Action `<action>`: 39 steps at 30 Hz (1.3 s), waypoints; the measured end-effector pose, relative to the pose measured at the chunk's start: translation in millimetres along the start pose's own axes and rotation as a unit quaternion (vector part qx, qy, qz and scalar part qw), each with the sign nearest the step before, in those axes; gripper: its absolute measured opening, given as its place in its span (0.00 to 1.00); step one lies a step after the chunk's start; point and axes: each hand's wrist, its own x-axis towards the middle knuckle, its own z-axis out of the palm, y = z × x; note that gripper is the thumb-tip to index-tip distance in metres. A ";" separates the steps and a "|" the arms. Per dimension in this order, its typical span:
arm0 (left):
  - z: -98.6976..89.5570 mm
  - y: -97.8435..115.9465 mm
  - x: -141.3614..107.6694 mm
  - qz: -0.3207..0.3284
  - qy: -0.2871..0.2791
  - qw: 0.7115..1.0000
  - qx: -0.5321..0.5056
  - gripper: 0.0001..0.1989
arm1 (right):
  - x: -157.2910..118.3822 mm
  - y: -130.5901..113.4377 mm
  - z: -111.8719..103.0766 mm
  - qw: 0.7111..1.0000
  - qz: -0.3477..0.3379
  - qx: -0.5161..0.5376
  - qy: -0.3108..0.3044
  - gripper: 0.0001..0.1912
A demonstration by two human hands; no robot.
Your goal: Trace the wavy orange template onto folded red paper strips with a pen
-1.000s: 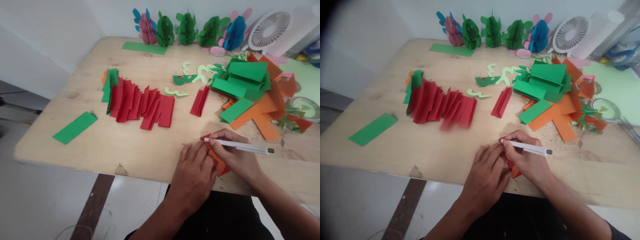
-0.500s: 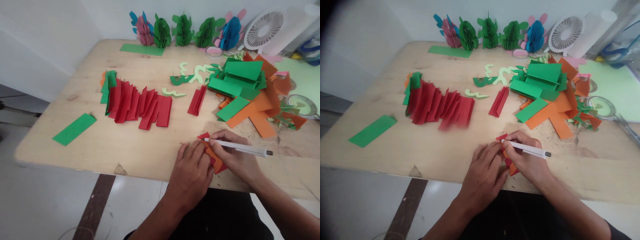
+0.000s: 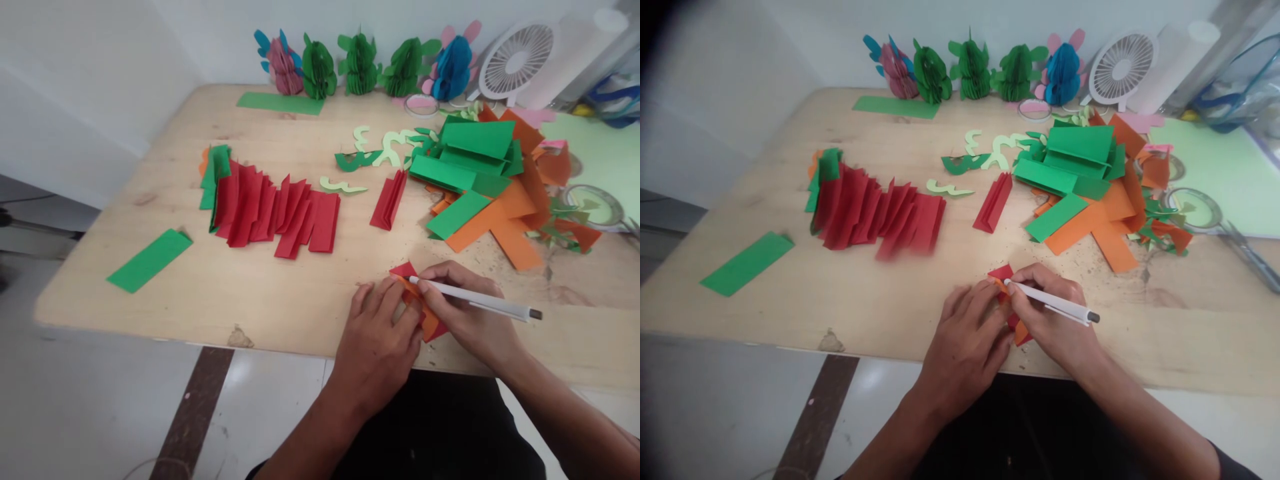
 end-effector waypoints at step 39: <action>0.7 1.1 -0.4 0.010 0.012 1.000 0.008 0.14 | -27.7 14.4 -4.9 0.997 -0.035 -0.024 0.071 0.06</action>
